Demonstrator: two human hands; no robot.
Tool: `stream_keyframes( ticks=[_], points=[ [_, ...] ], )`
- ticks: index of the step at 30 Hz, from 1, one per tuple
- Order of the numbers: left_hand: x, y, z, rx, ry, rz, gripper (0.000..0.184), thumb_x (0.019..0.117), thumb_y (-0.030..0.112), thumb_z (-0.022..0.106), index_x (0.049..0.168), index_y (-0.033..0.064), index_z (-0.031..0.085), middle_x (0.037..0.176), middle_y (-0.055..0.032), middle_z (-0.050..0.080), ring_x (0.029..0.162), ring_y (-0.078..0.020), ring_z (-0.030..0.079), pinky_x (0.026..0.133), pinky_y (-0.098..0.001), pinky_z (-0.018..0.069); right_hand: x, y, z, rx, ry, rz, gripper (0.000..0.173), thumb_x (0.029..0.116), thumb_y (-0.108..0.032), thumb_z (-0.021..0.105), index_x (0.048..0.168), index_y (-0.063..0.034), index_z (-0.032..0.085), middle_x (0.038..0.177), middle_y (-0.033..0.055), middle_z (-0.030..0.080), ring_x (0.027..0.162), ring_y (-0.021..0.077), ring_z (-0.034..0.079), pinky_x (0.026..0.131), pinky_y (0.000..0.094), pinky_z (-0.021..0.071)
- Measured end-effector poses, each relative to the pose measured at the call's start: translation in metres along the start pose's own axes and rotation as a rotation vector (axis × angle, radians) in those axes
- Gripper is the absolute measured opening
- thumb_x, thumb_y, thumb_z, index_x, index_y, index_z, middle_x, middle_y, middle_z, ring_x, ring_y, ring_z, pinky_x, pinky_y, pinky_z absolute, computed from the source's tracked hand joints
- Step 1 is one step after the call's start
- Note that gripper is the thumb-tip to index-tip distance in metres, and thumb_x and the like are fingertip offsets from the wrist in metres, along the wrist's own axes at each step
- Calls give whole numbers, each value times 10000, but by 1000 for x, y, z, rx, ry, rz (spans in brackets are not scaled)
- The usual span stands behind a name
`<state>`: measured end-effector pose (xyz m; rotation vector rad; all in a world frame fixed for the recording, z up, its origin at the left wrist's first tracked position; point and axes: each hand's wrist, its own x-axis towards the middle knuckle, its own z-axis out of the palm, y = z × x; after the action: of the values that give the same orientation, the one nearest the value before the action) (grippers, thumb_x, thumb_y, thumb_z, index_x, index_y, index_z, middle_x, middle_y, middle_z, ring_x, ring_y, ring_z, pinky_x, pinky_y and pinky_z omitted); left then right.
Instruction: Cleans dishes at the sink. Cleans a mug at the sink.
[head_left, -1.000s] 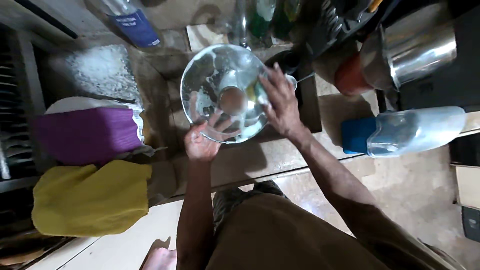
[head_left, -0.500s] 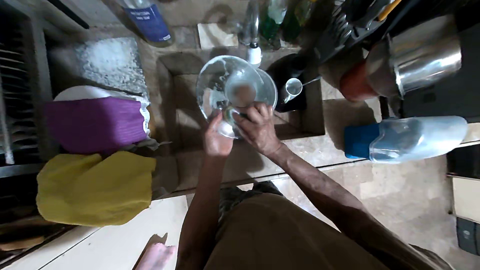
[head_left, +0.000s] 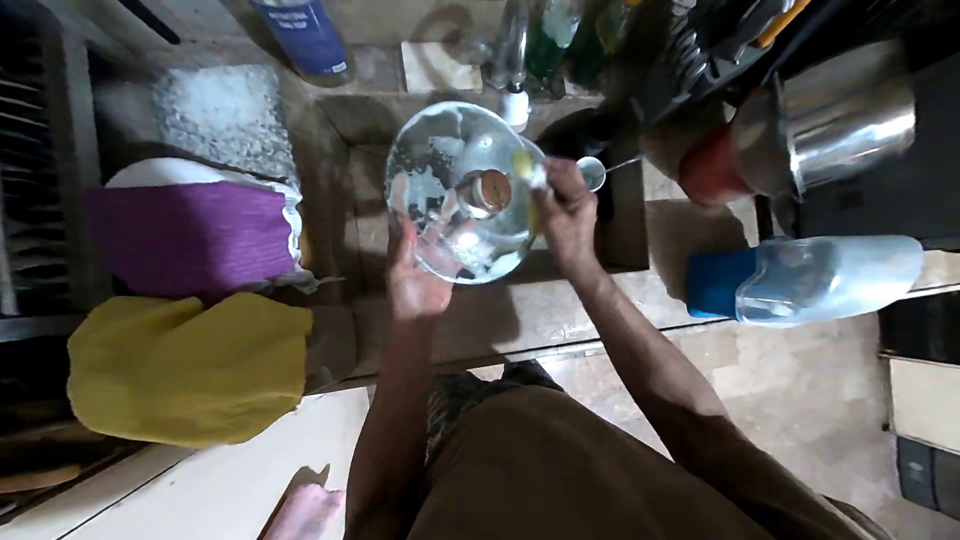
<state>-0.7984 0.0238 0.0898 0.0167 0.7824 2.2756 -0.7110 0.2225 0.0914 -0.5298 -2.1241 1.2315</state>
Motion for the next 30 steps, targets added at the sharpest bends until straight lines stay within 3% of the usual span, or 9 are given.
stream_keyframes(
  ticks=[3,6,10,14,18,20,22,26,30],
  points=[
    [-2,-9,7,3,-25,-27,531,1109,467,253,1538,160,317,1469,-172,529,1249,-380,599,990,-577,536,13,-25,5,204,-65,-154,244,949,-13,604,1146,48,734,1327,214,624,1256,275,589,1060,395,515],
    [1,-15,11,-48,-2,-58,491,1104,478,302,1425,144,463,1321,-110,627,1160,-275,640,977,-496,546,7,-29,9,-73,-181,-441,233,948,-164,642,1106,-102,802,1300,164,675,1254,332,562,1079,489,438],
    [-4,-19,11,-33,-40,-57,531,1106,479,268,1512,153,372,1431,-156,573,1240,-356,616,992,-550,545,18,-23,10,25,-71,-202,227,935,-82,634,1100,-32,782,1283,162,659,1233,277,581,1051,423,493],
    [-5,-21,14,-58,0,-44,461,1100,474,321,1414,165,459,1290,-103,633,1152,-271,641,973,-498,550,5,-23,10,-139,-104,-487,235,964,-185,626,1079,-86,805,1228,175,696,1191,316,597,1032,459,474],
    [-8,-25,11,-14,-15,-77,589,1100,508,239,1480,93,415,1405,-169,576,1235,-339,611,996,-522,541,12,-22,8,-3,-69,-239,236,949,-108,624,1110,-24,775,1261,182,652,1216,277,589,1031,408,513],
    [-7,-23,13,-55,7,-57,538,1098,506,293,1432,119,458,1331,-136,612,1172,-297,635,974,-504,551,5,-24,12,-60,-65,-401,249,959,-158,621,1108,-48,787,1243,204,668,1207,316,590,1038,449,495],
    [-7,-22,10,-58,12,-43,475,1098,481,323,1413,151,458,1286,-109,628,1142,-273,641,971,-502,549,0,-21,10,-100,-124,-506,246,968,-188,628,1113,-84,797,1229,186,692,1181,316,600,1025,457,481],
    [-10,-17,1,43,9,-75,531,1104,469,291,1540,166,308,1440,-186,542,1254,-401,588,975,-615,527,36,-16,-10,85,-302,-189,250,945,-46,609,1143,9,753,1280,170,650,1200,224,611,1009,358,534],
    [-6,3,1,120,-10,-171,520,1109,480,242,1536,197,331,1404,-195,581,1211,-441,616,945,-670,527,61,-17,-22,-1,-522,-395,279,929,-92,612,1152,-66,779,1316,160,639,1296,283,530,1118,432,436]
  ],
)
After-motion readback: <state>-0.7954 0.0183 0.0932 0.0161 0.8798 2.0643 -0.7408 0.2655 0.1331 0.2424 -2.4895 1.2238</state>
